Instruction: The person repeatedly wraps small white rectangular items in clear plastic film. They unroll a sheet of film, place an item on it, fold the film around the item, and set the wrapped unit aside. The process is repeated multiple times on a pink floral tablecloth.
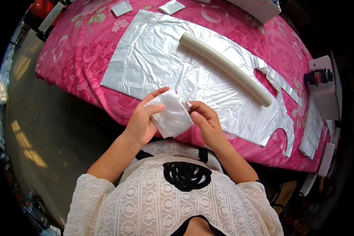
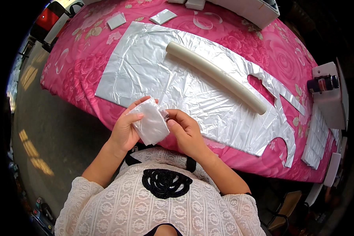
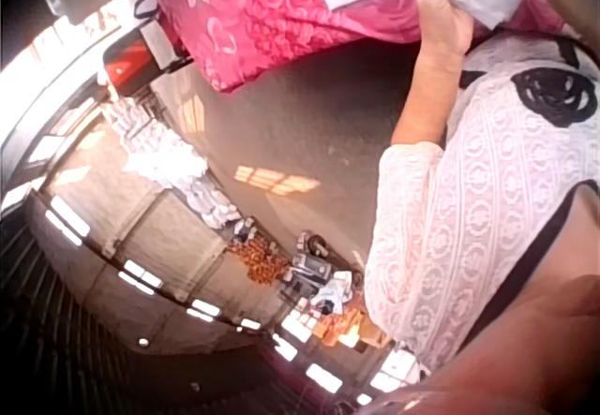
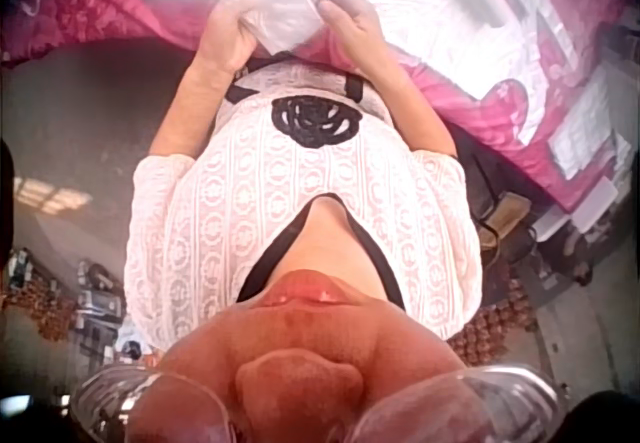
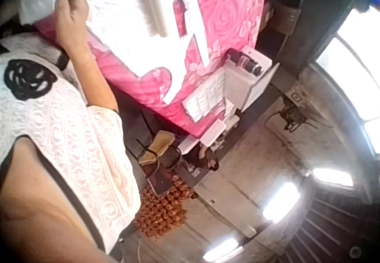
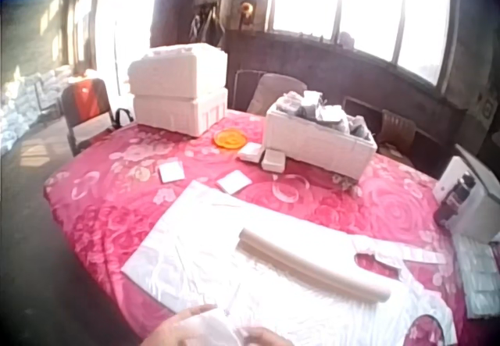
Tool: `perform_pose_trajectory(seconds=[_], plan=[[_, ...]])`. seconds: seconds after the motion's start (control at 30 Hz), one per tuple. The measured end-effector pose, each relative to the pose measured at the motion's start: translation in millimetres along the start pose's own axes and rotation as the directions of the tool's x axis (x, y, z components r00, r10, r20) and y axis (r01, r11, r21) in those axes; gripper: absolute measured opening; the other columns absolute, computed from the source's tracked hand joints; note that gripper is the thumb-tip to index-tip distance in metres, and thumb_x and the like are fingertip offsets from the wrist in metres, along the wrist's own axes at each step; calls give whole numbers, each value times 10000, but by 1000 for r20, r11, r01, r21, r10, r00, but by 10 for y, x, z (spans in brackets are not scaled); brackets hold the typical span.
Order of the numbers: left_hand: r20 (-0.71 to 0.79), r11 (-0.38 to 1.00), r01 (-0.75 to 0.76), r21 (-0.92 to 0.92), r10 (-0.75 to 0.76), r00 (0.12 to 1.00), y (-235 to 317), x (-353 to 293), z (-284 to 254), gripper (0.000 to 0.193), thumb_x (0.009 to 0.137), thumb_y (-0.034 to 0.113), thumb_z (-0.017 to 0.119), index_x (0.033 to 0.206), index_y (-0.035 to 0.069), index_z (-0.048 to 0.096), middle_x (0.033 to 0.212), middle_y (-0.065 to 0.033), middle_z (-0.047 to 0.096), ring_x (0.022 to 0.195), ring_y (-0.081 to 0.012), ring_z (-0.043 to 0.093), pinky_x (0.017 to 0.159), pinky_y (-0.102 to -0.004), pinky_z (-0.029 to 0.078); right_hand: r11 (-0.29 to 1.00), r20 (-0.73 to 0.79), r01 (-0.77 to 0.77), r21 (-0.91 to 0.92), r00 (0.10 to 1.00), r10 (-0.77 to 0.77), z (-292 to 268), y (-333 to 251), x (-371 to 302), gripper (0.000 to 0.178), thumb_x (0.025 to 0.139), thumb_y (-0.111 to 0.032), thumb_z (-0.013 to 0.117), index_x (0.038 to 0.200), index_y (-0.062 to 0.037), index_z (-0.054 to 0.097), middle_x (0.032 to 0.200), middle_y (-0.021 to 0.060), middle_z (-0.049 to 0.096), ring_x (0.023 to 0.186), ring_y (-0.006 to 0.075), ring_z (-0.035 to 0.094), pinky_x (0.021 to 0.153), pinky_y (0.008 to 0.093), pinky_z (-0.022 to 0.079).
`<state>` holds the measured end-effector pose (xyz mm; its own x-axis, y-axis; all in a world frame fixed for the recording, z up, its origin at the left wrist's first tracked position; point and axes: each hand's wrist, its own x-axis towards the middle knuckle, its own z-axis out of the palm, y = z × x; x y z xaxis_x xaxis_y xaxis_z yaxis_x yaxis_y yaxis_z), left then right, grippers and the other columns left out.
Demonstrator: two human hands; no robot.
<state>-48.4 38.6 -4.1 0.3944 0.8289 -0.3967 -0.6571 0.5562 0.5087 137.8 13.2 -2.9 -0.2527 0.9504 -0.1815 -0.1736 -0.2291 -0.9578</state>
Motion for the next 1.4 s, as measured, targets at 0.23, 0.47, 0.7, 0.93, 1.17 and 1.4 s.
perform_pose_trajectory(seconds=[0.23,0.47,0.7,0.93,1.17,1.4], plan=[[-39,996,58,-74,-61,997,-40,24,-12,357,913,189,433,1219,6,435,1168,-153,526,1074,-249,527,931,-384,431,943,34,245,-226,969,-244,-34,18,26,213,758,4,567,967,-7,605,1078,111,548,939,178,561,817,284,435],[24,976,213,39,-214,977,-81,30,-34,360,928,234,410,1200,3,455,1124,-139,555,1011,-225,565,880,-359,465,797,15,322,-511,930,-366,-16,-56,29,242,694,-35,647,933,-27,611,1120,119,538,1022,245,530,829,316,441],[134,963,170,210,-200,971,-280,-30,-59,405,905,327,448,1217,70,457,1149,-59,546,1045,-152,540,884,-320,446,778,117,324,-539,943,-311,-133,4,30,426,674,-33,648,1091,-52,562,987,105,601,907,233,587,796,312,459],[127,915,222,337,-278,952,-332,-56,100,820,810,712,266,1338,86,307,1261,-93,459,1145,-207,484,926,-373,427,986,-102,58,-159,992,-75,-105,53,27,494,721,-6,623,1193,-27,477,856,36,572,784,94,544,707,240,452],[244,517,-317,795,206,948,-376,1,4,614,890,483,445,1279,10,387,1291,-121,440,1164,-243,465,919,-378,420,998,-446,19,58,895,9,-343,76,120,590,780,-65,641,1282,17,344,949,75,564,835,71,545,686,209,443],[702,-373,-671,641,-68,709,-509,37,119,646,746,235,665,1270,-21,390,1336,-201,371,1264,-362,329,1013,-468,301,375,-136,137,-917,776,-616,-541,193,-79,517,717,-116,665,1190,-28,475,1193,156,482,1122,335,439,943,415,366]])
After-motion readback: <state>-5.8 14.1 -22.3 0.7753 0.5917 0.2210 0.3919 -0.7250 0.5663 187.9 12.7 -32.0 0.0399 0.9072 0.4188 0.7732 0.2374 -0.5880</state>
